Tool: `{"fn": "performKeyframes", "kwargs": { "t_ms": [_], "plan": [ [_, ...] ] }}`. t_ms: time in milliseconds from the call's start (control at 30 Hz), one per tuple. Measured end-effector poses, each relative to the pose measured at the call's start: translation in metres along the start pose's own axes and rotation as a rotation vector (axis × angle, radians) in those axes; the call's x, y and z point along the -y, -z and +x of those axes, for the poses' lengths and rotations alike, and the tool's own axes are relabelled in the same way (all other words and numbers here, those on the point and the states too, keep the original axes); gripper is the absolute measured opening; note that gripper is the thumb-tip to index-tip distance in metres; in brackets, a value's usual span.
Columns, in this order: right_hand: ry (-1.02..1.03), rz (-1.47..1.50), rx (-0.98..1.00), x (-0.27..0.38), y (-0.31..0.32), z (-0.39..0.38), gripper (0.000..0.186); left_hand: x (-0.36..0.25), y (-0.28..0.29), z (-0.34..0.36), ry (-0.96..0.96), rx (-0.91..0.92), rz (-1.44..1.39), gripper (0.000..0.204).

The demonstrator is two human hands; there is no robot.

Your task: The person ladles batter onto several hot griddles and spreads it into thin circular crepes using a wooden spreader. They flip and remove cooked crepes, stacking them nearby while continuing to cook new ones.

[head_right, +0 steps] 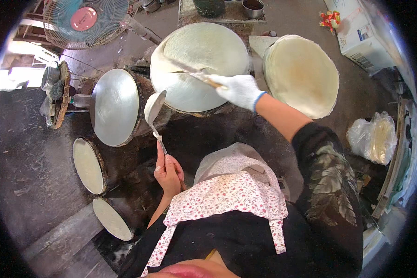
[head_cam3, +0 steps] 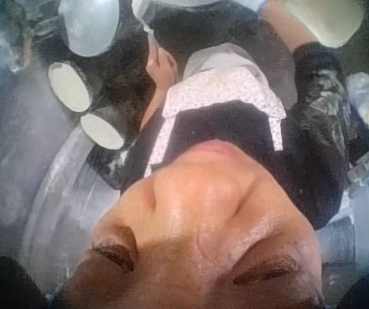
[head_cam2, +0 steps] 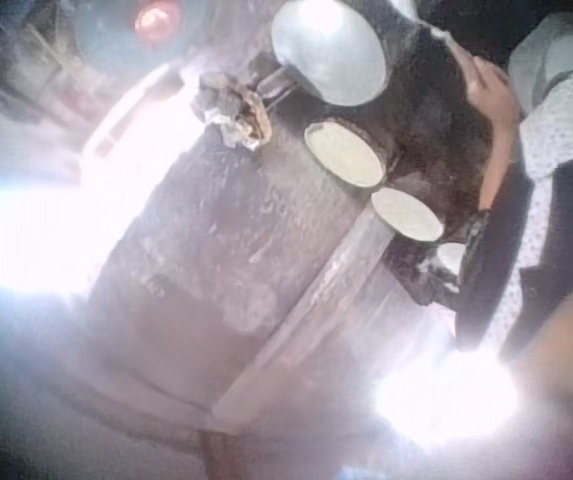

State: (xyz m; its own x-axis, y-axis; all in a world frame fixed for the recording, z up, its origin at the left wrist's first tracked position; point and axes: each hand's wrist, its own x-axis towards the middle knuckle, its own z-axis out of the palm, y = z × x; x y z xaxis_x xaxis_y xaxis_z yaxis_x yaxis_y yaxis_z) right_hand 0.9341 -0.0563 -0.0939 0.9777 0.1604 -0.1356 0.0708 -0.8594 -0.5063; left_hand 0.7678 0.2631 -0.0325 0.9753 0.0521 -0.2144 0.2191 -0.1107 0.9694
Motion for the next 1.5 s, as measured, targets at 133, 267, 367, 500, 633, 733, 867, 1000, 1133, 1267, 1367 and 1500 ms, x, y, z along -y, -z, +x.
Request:
{"fn": "performKeyframes", "kwargs": {
  "t_ms": [133,267,367,500,633,733,867,1000,1133,1267,1367,1500],
  "plan": [
    [-0.278,0.046,-0.429,-0.010,0.004,0.007,0.043,0.003,-0.004,-0.007,0.013,-0.024,0.009,0.055],
    [0.089,0.154,0.013,-0.008,0.005,0.005,0.046,0.000,-0.006,-0.011,0.086,-0.033,-0.014,0.054],
    [-0.034,0.256,0.123,-0.009,0.011,0.009,0.046,-0.001,-0.003,-0.009,0.054,-0.032,-0.037,0.054],
    [-0.320,0.123,-0.248,-0.008,0.013,0.029,0.048,0.005,-0.002,-0.001,0.097,-0.042,-0.025,0.054],
    [0.037,0.264,0.174,-0.008,0.023,0.029,0.045,0.004,-0.002,-0.006,0.164,-0.086,-0.041,0.053],
    [-0.165,0.416,0.308,-0.008,0.032,0.029,0.043,-0.002,0.004,-0.001,0.132,-0.093,0.137,0.054],
    [-0.075,0.288,-0.119,-0.005,0.036,0.060,0.041,-0.001,0.016,0.059,0.052,-0.155,0.275,0.053],
    [0.110,0.047,0.188,-0.009,0.032,0.077,0.039,0.018,0.018,0.144,-0.116,-0.171,0.260,0.052],
    [0.114,0.012,0.297,-0.038,0.042,0.031,0.038,0.027,0.009,0.168,-0.087,-0.126,0.180,0.052],
    [-0.048,0.125,0.077,-0.054,0.045,0.013,0.037,0.026,-0.005,0.155,-0.041,-0.124,0.226,0.052],
    [0.047,0.140,0.029,-0.052,0.032,0.022,0.039,0.029,-0.011,0.135,0.011,-0.115,0.255,0.053],
    [0.084,0.020,0.185,-0.054,0.017,0.003,0.042,0.041,-0.013,0.097,0.045,-0.097,0.312,0.057]
  ]
}}
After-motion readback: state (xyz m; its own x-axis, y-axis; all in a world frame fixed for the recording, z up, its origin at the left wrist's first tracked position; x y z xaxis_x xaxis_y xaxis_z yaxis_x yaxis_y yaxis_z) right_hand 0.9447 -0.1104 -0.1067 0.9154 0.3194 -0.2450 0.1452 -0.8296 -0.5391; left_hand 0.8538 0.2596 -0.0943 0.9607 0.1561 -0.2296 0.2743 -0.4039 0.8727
